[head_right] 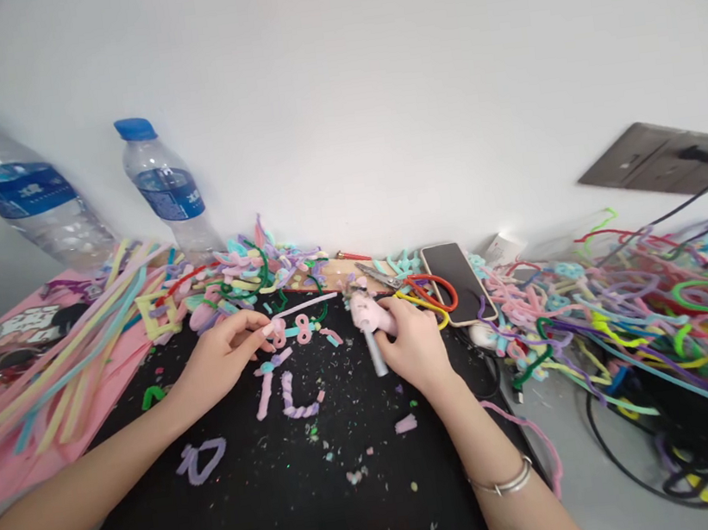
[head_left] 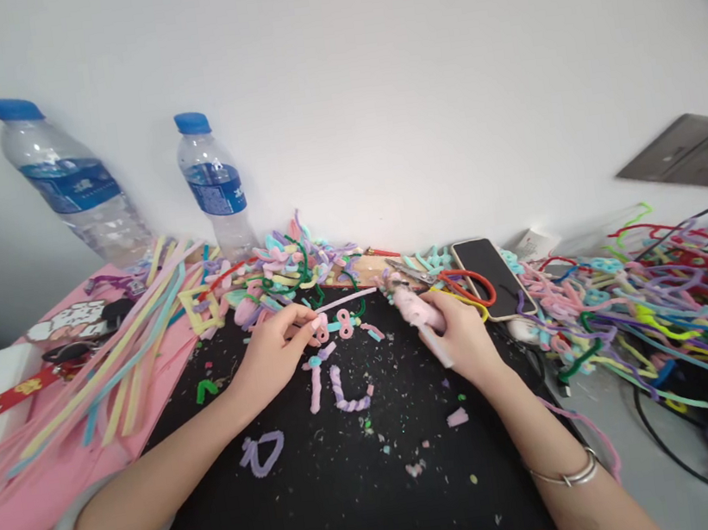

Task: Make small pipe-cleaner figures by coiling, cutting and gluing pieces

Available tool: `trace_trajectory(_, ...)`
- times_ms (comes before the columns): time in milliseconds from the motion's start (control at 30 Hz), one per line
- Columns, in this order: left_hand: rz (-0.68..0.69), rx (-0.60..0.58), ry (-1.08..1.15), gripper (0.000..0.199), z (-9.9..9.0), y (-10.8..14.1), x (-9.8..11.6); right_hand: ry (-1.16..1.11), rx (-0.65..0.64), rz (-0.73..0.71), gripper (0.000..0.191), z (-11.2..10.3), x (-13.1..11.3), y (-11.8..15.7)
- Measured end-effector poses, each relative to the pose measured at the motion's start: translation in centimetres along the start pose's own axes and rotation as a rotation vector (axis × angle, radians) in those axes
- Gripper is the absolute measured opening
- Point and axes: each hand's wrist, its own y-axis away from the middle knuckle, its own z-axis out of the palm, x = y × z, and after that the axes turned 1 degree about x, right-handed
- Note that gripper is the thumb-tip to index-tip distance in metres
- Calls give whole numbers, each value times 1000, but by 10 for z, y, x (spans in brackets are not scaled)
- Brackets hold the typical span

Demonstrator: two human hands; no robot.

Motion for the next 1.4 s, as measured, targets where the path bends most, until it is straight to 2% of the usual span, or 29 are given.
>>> trace_trajectory(100,-31,-9,21,21,-1,-1,-3,-202,35,95,22,-2,8,-1)
trace_trajectory(233,-55,5,36,23,-1,-1,-6,-361,38,249,36,-1,15,-2)
trace_trajectory(300,-46,11,39,22,-1,-1,-6,-398,55,275,36,0,15,-2)
trace_trajectory(467,-29,-6,60,21,1,0,-4,-400,219,348,27,2,17,-4)
trace_trajectory(567,-30,-5,66,20,1,-1,-2,-569,255,369,27,2,17,-4)
trace_trajectory(633,-30,0,74,20,1,0,-1,-751,195,375,30,1,14,-4)
trace_trajectory(700,-29,7,79,20,1,0,0,-891,70,385,33,-2,8,-3)
trace_trajectory(833,-32,17,75,21,0,1,0,-949,-198,488,38,-5,-3,0)
trace_trajectory(933,-33,14,75,21,0,1,0,-1003,-327,548,37,-4,-8,2)
trace_trajectory(1067,-28,20,78,21,0,1,0,-1135,-335,586,30,2,-8,2)
trace_trajectory(1267,-26,23,75,20,0,2,1,-1212,-344,607,29,4,-5,1)
trace_trajectory(1400,-21,31,92,20,0,1,0,-1244,-327,564,33,4,-5,0)
